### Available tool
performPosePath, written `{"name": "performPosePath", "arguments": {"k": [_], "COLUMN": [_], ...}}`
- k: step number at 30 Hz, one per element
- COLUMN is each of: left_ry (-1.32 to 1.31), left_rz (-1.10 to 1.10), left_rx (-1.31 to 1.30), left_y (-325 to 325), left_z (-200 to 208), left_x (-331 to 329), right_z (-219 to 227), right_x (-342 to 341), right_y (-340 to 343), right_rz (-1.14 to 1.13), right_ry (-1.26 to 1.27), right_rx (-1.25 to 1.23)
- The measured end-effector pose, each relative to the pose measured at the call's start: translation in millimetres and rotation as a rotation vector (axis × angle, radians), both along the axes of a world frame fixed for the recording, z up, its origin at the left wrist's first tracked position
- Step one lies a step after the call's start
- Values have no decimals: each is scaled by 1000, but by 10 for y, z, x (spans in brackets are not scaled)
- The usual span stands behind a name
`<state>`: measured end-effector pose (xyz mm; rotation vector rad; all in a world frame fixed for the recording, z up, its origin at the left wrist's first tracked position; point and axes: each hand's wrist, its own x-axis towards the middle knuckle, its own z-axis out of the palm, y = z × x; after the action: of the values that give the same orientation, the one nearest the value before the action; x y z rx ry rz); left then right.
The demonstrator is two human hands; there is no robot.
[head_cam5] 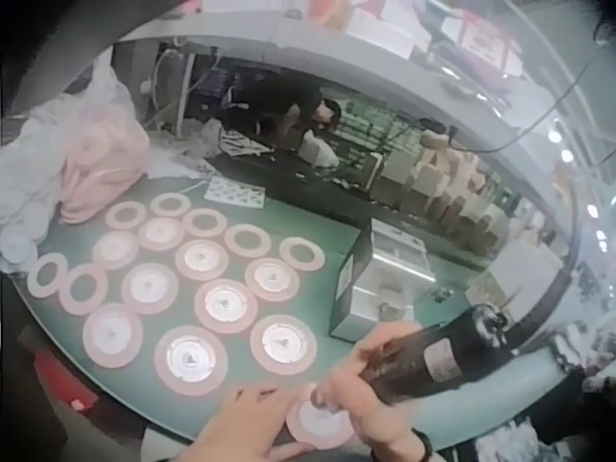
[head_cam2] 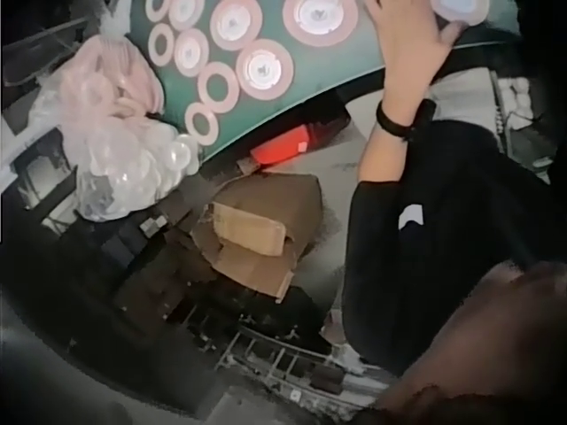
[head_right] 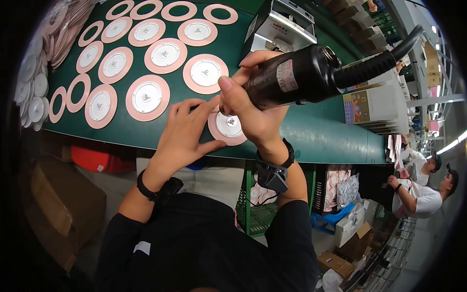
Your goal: The person uses a power screwdriver to drive screws into the centers of pink and white circular components, then arranges pink rings across the work surface.
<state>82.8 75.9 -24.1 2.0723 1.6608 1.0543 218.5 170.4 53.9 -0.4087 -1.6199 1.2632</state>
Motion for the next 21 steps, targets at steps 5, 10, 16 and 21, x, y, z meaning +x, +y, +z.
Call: {"name": "performPosePath", "arguments": {"k": [5,10,16,21], "left_ry": [-1,4,2,-3], "left_rz": [-2,6,17,11], "left_rx": [20,25,26,5], "left_y": [-9,-8,-23,-4], "left_z": [-7,-11,-25,-39], "left_x": [-7,5,38,41], "right_z": [32,77,61,52], "right_x": [-18,31,94,97], "right_y": [-30,-36,-58,-62], "right_rz": [-13,-24,-17,-23], "right_ry": [34,33,26,23], "right_rx": [-7,11,22,11]}}
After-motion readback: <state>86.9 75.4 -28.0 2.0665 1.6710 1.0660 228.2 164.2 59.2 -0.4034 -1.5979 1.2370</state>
